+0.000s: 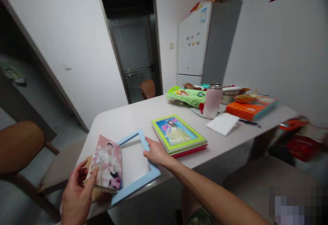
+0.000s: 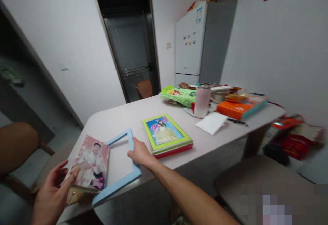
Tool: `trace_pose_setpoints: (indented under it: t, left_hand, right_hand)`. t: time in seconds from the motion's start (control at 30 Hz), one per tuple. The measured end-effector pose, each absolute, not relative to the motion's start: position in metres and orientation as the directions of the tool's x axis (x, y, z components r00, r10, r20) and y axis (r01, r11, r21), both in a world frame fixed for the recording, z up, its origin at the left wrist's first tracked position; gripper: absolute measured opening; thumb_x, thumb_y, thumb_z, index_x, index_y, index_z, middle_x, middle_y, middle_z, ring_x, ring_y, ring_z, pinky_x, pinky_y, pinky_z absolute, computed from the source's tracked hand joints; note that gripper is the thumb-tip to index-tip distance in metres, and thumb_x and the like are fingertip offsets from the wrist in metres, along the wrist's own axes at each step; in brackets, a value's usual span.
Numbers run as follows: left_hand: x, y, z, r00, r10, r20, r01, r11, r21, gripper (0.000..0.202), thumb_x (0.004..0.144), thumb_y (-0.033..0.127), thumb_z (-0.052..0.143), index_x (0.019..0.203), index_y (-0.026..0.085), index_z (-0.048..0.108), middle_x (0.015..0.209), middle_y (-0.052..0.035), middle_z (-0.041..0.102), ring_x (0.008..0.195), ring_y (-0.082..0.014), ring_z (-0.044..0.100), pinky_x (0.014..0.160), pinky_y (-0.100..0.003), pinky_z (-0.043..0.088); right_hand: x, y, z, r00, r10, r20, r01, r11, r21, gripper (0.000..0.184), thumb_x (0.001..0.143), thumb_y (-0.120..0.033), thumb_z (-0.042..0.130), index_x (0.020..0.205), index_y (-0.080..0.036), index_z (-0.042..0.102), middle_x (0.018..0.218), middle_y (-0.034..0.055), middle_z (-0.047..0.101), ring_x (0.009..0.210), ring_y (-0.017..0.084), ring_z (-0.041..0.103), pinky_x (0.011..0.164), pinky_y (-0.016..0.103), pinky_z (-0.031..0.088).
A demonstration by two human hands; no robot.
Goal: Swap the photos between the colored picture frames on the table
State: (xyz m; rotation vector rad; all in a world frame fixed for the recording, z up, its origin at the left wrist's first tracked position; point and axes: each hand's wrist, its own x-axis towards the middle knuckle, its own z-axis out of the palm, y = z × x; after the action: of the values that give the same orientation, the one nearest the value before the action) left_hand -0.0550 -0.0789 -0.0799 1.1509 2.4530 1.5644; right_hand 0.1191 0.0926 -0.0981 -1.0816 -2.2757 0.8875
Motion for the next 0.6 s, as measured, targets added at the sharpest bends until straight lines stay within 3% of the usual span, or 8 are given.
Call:
trace_pose_setpoints:
  t: [0.13, 0.3, 0.4, 0.5, 0.6]
  left_hand:
    - [-0.076, -0.102, -0.112, -0.780, 0.579, 0.238, 0.386, 0.146, 0.911, 0.054, 0.057, 0.045, 0.060, 0.101, 0.016, 0.047, 0.065, 0.0045, 0.048, 0.055, -0.0125, 0.048, 0.051, -0.023, 0.041]
    - [-0.071, -0.111, -0.129, -0.802, 0.573, 0.170, 0.265, 0.087, 0.960, 0.045, 0.057, 0.035, 0.062, 0.095, 0.015, 0.049, 0.058, 0.0064, 0.047, 0.048, -0.0111, 0.045, 0.046, -0.022, 0.037]
    - [-0.065, -0.110, -0.131, -0.800, 0.598, 0.034, 0.087, 0.060, 0.994, 0.048, 0.056, 0.033, 0.063, 0.098, 0.015, 0.046, 0.053, 0.0077, 0.047, 0.044, -0.0098, 0.045, 0.043, -0.019, 0.034]
    - [-0.063, -0.108, -0.138, -0.731, 0.672, -0.120, -0.107, 0.062, 0.992, 0.048, 0.057, 0.029, 0.061, 0.099, 0.014, 0.044, 0.051, 0.0070, 0.049, 0.041, -0.0089, 0.046, 0.038, -0.017, 0.029]
    - [-0.065, -0.105, -0.146, -0.686, 0.706, -0.178, -0.169, 0.083, 0.982, 0.040, 0.058, 0.025, 0.059, 0.094, 0.013, 0.047, 0.054, 0.0054, 0.052, 0.042, -0.0081, 0.046, 0.036, -0.016, 0.029]
  right_hand:
    - [0.117, 0.094, -0.121, -0.599, 0.785, 0.160, 0.570, 0.558, -0.604, 0.044, 0.064, -0.012, 0.042, 0.107, -0.007, 0.047, 0.094, 0.0132, 0.057, 0.089, 0.020, 0.051, 0.079, 0.027, 0.035]
    - [0.115, 0.095, -0.142, -0.606, 0.776, 0.172, 0.659, 0.612, -0.438, 0.041, 0.067, -0.013, 0.041, 0.106, -0.004, 0.050, 0.089, 0.0150, 0.055, 0.086, 0.021, 0.051, 0.079, 0.029, 0.035]
    - [0.115, 0.096, -0.148, -0.583, 0.784, 0.215, 0.714, 0.620, -0.324, 0.043, 0.070, -0.014, 0.038, 0.111, -0.003, 0.047, 0.088, 0.0154, 0.055, 0.085, 0.022, 0.052, 0.077, 0.029, 0.035]
    - [0.114, 0.096, -0.151, -0.565, 0.793, 0.227, 0.744, 0.609, -0.276, 0.042, 0.072, -0.016, 0.038, 0.111, -0.005, 0.047, 0.086, 0.0147, 0.055, 0.083, 0.022, 0.053, 0.073, 0.029, 0.036]
    - [0.113, 0.096, -0.152, -0.575, 0.788, 0.219, 0.743, 0.616, -0.263, 0.039, 0.072, -0.017, 0.038, 0.108, -0.008, 0.050, 0.085, 0.0133, 0.055, 0.081, 0.020, 0.054, 0.071, 0.028, 0.037]
